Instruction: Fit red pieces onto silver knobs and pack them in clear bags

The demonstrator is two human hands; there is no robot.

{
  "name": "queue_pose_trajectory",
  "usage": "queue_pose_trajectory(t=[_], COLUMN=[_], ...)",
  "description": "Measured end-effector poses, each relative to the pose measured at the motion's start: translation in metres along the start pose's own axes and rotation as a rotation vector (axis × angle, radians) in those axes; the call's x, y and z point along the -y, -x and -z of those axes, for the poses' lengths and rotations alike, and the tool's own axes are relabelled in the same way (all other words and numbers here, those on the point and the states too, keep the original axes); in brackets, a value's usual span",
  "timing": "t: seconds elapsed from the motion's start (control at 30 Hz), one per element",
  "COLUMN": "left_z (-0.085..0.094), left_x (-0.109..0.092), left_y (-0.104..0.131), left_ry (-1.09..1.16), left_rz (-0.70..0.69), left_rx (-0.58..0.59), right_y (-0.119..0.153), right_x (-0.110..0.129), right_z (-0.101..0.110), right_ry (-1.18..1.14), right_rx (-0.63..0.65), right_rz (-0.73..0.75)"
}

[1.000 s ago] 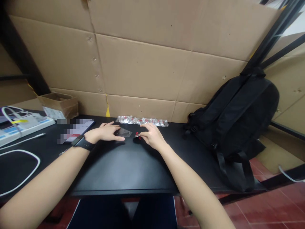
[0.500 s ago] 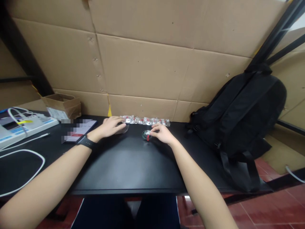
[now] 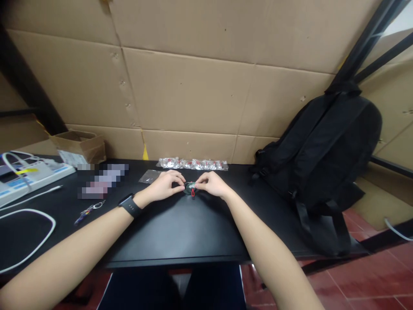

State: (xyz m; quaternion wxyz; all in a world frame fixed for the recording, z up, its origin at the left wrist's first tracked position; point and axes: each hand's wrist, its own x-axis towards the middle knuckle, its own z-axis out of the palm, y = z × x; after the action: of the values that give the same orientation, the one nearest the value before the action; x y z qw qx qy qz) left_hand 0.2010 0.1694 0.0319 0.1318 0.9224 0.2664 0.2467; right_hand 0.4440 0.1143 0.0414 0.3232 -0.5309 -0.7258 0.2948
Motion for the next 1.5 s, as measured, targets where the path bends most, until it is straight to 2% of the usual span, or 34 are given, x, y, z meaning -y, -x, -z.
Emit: queue_pose_trajectory(t=[0.17, 0.27, 0.4, 0.6, 0.7, 0.8, 0.9, 1.0, 1.1, 1.27, 1.37, 1.5], left_z=[0.001, 0.001, -0.004, -0.003, 0.002, 0.004, 0.003, 0.000, -0.002, -0.004, -0.004, -0.004], left_x=[0.006, 0.006, 0.006, 0.002, -0.001, -0.003, -0.007, -0.012, -0.017, -0.012, -0.001, 0.014], left_y=[0.001, 0.002, 0.001, 0.002, 0.000, -0.003, -0.006, -0.006, -0.005, -0.007, -0.008, -0.005], left_ry=[-0.127, -0.165, -0.131, -0.047, 0.109, 0.394, 0.645, 0.784, 0.853, 0.734, 0.529, 0.226], left_rz=[-0.020, -0.042, -0.086, -0.056, -0.051, 0.003, 0.043, 0.045, 0.073, 0.043, 0.038, 0.138], left_rx=[-0.086, -0.102, -0.040, 0.021, -0.028, -0.089, -0.082, -0.081, -0.127, -0.149, -0.160, -0.150], right_y=[0.004, 0.007, 0.009, 0.007, 0.006, 0.006, 0.006, 0.007, 0.007, 0.009, 0.010, 0.013], right_x=[0.001, 0.005, 0.007, 0.005, 0.006, 0.008, 0.012, 0.014, 0.016, 0.021, 0.024, 0.022], right_z=[0.007, 0.015, 0.022, 0.012, 0.004, -0.002, -0.008, -0.012, -0.015, -0.016, -0.013, 0.007], right_ry=[-0.154, -0.248, -0.354, -0.394, -0.523, -0.655, -0.723, -0.806, -0.862, -0.866, -0.823, -0.680], right_rx=[0.026, -0.042, -0.141, -0.156, -0.127, -0.072, -0.045, -0.023, -0.012, 0.025, 0.045, 0.047], right_rz=[-0.088, -0.104, -0.123, -0.150, -0.147, -0.137, -0.142, -0.140, -0.135, -0.117, -0.102, -0.085])
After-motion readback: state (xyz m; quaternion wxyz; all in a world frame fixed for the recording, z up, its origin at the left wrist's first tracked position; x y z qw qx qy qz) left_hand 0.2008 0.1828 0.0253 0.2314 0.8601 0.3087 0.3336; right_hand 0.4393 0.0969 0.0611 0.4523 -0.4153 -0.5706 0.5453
